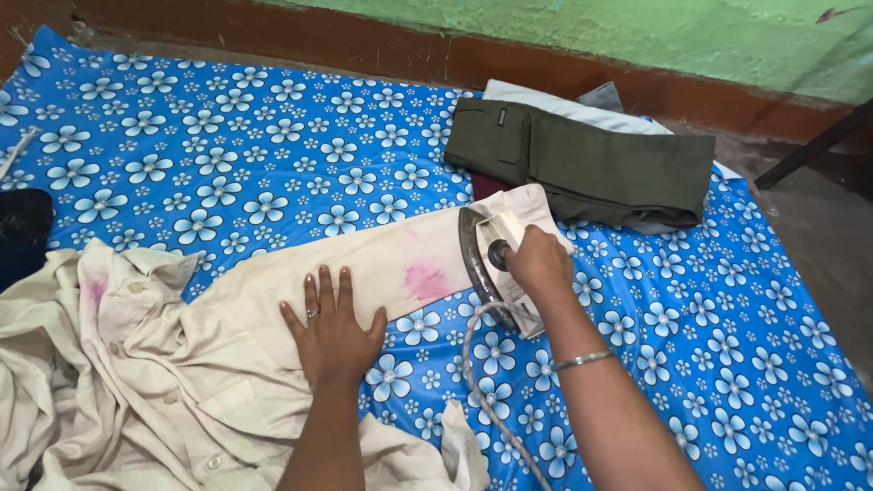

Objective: The person irons a light-colored shirt laid out on a blue floral bedsheet. They use an electric iron to smooth the front, sleeves, and back of the shirt, adjusting the fabric with their hands as needed.

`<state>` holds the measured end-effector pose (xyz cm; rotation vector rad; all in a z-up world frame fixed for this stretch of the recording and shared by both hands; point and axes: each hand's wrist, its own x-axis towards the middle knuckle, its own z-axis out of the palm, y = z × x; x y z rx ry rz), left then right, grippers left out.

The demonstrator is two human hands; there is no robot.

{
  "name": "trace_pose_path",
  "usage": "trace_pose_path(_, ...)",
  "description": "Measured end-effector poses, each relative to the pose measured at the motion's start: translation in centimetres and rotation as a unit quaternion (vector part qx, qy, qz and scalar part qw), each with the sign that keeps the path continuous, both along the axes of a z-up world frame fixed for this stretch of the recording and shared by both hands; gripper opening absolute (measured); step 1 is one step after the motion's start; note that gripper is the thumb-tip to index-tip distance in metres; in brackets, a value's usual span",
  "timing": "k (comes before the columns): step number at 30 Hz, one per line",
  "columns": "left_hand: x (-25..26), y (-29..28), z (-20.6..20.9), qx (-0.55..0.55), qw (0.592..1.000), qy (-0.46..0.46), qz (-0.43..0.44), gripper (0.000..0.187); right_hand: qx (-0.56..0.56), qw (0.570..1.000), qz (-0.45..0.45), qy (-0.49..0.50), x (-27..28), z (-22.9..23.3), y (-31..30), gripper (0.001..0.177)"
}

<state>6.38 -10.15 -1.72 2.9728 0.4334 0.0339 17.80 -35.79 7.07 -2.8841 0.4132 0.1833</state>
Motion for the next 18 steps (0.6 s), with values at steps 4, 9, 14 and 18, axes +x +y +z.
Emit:
trace_pose_path(4,0.0,0.0,-0.1,0.002,1.000,0.004,0.000,0.086,-0.001,1.000,0.004,-0.031,0.3,-0.2,-0.9,0.047)
trace_pose_path(9,0.1,0.0,0.0,0.002,1.000,0.007,0.000,0.087,-0.007,1.000,-0.009,-0.017,0.6,-0.5,-1.2,0.047)
trace_pose_path(14,0.1,0.0,0.0,0.000,1.000,0.005,-0.003,0.087,0.004,0.999,-0.011,-0.029,0.4,-0.8,-2.1,0.047)
trace_pose_path(18,0.0,0.0,0.2,-0.005,1.000,0.004,-0.002,0.087,0.008,0.999,-0.022,-0.032,0.3,-0.5,-2.3,0.048)
